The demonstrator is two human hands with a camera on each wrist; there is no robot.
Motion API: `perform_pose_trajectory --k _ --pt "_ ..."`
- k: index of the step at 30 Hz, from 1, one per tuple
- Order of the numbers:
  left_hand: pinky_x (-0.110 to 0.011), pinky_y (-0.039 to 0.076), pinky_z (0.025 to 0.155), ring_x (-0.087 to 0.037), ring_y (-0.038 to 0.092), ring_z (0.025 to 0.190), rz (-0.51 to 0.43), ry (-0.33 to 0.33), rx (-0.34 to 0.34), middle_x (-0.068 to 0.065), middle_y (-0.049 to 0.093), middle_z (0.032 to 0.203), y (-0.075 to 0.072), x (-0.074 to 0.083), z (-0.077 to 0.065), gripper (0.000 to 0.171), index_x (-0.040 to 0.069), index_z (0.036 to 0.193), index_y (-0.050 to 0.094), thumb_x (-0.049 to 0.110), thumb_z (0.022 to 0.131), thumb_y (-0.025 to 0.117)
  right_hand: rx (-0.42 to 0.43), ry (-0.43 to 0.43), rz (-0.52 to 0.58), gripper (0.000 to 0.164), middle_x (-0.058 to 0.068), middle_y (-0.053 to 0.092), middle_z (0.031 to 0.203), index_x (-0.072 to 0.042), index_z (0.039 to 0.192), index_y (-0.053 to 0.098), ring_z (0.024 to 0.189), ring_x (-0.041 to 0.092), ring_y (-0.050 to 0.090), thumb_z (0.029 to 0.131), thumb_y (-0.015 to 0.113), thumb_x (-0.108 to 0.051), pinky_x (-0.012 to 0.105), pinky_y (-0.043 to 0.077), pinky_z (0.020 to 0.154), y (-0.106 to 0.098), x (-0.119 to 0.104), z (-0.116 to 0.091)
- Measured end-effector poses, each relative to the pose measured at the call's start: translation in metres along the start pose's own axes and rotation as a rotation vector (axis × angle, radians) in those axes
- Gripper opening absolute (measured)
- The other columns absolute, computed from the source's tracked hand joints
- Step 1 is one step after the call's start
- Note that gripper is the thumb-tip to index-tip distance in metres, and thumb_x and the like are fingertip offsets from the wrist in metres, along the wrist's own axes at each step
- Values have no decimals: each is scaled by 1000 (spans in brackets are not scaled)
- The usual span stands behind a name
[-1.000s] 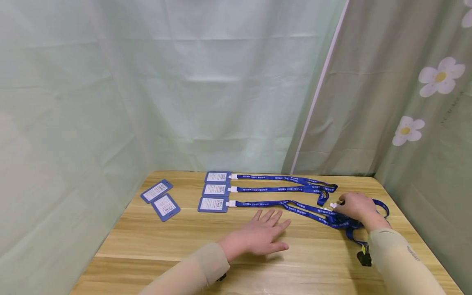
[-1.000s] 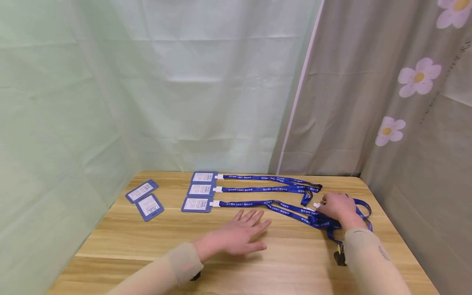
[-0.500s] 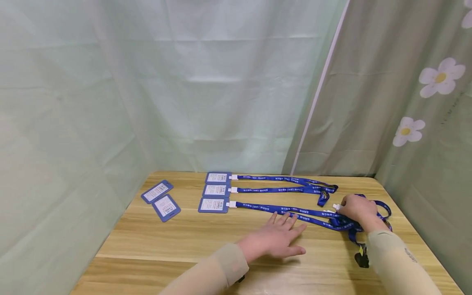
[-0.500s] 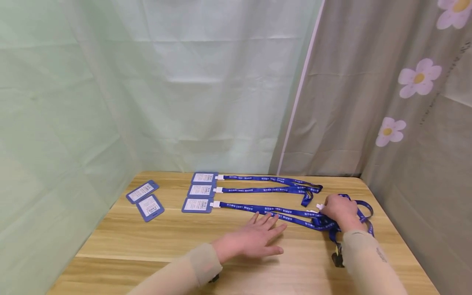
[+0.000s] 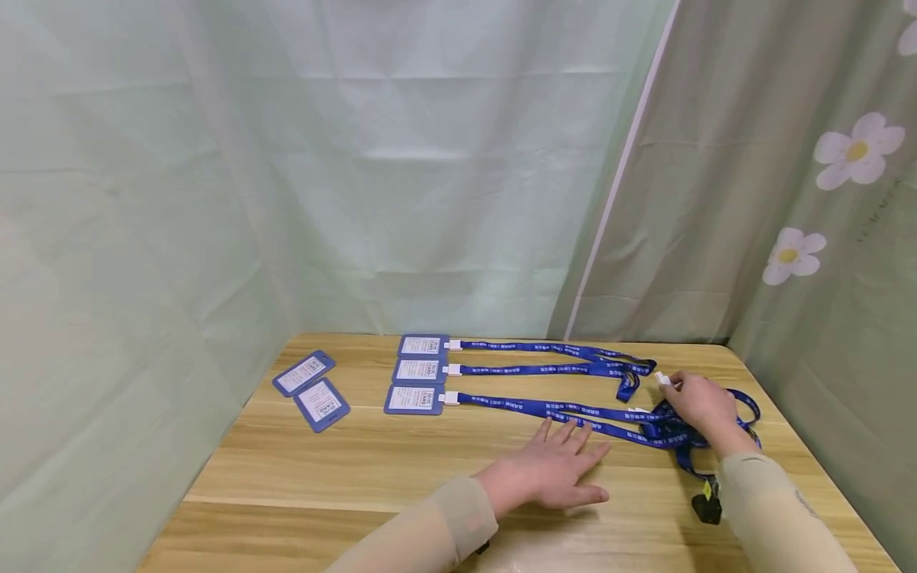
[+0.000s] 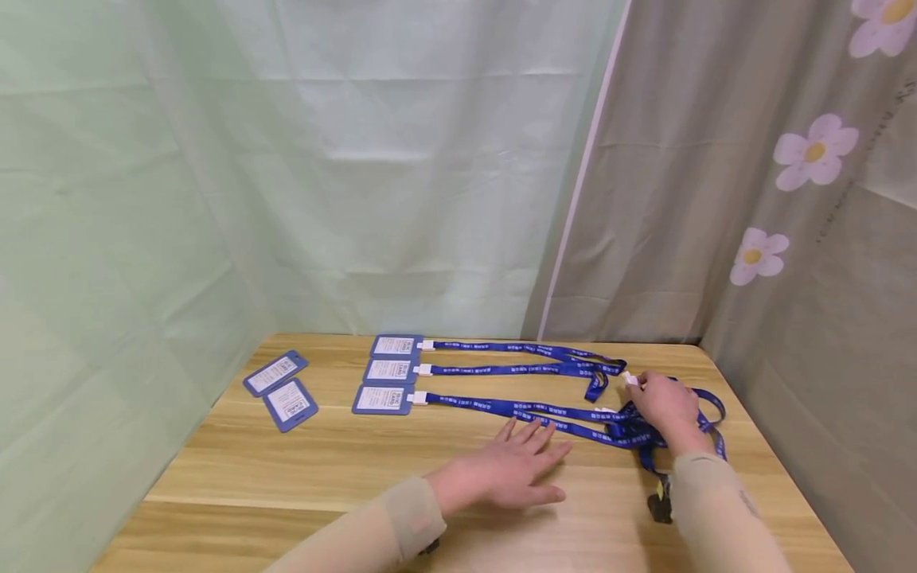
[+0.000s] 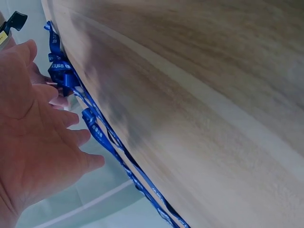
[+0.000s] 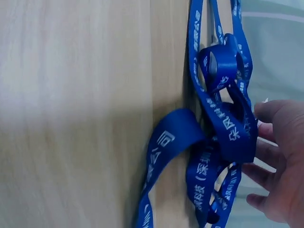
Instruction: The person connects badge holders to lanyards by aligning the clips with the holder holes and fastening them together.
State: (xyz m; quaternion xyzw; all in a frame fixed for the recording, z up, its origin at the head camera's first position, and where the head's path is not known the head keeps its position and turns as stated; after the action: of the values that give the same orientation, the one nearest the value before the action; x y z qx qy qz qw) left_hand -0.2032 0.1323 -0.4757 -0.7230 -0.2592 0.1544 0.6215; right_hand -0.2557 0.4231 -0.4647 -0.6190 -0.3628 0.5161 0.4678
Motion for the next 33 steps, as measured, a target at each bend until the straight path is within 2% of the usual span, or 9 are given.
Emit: perform_pose_trajectory --k 4,9,11,16,18,21,24,28,33 --pt "-54 10 123 -24 8 157 16 -4 -5 0 9 171 4 0 1 75 39 164 12 74 100 30 10 -44 -28 45 21 68 96 7 121 64 83 42 60 102 59 -34 62 45 79 5 1 -1" --pt "-53 9 124 -25 8 157 8 5 -13 0 9 171 3 2 2 75 38 165 13 73 100 30 -35 -67 -60 57 34 64 116 8 123 66 108 61 53 95 69 -41 74 35 97 9 3 -2" --pt "-53 9 123 -26 8 156 1 10 -13 -1 9 171 2 3 2 76 37 165 13 73 100 29 -59 -58 -51 57 34 63 119 7 124 67 108 60 53 93 71 -41 74 37 95 8 5 -2" --pt "-53 9 123 -26 8 156 2 6 -15 -1 9 171 3 3 3 76 37 165 13 73 100 29 -82 -45 -23 48 27 67 115 2 122 71 96 49 58 92 73 -36 65 45 81 4 9 -1" --pt "-53 9 124 -26 8 157 0 4 -18 0 9 171 5 3 5 76 38 165 13 73 100 30 -72 -47 -28 45 27 68 114 1 121 72 96 49 59 93 73 -35 66 44 84 6 10 -1" --pt "-53 8 124 -24 7 157 0 11 -20 1 9 171 4 5 7 75 38 164 12 74 100 29 -24 -47 -33 41 25 69 110 0 118 73 96 50 59 94 72 -32 69 40 88 5 10 -2" --pt "-54 7 124 -24 6 157 4 20 -19 0 9 171 1 6 9 75 39 164 11 74 100 29 60 -40 7 38 25 70 107 1 118 71 97 52 59 97 69 -31 70 37 88 -4 8 -3" --pt "-55 6 123 -24 6 157 18 11 -16 1 8 171 -5 5 9 75 40 164 11 73 100 30 159 -22 155 47 29 68 117 4 128 65 100 48 62 104 59 -36 59 43 79 -28 6 -4" --pt "-55 6 123 -27 8 157 48 5 -6 0 9 171 -13 1 8 76 38 165 11 74 100 28 276 5 351 58 33 63 126 11 137 56 98 38 64 105 56 -38 35 49 68 -63 4 -8"
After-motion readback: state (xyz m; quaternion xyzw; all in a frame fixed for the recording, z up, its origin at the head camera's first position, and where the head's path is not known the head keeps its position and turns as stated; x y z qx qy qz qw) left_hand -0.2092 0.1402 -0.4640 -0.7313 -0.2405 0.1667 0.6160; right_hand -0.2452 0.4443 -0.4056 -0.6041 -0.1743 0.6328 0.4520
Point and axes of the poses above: each hand's wrist, its own z-axis towards the middle knuckle, its own y-axis out of the palm, x = y × z, the point moved 4 cm from there along z, towards the middle knuckle
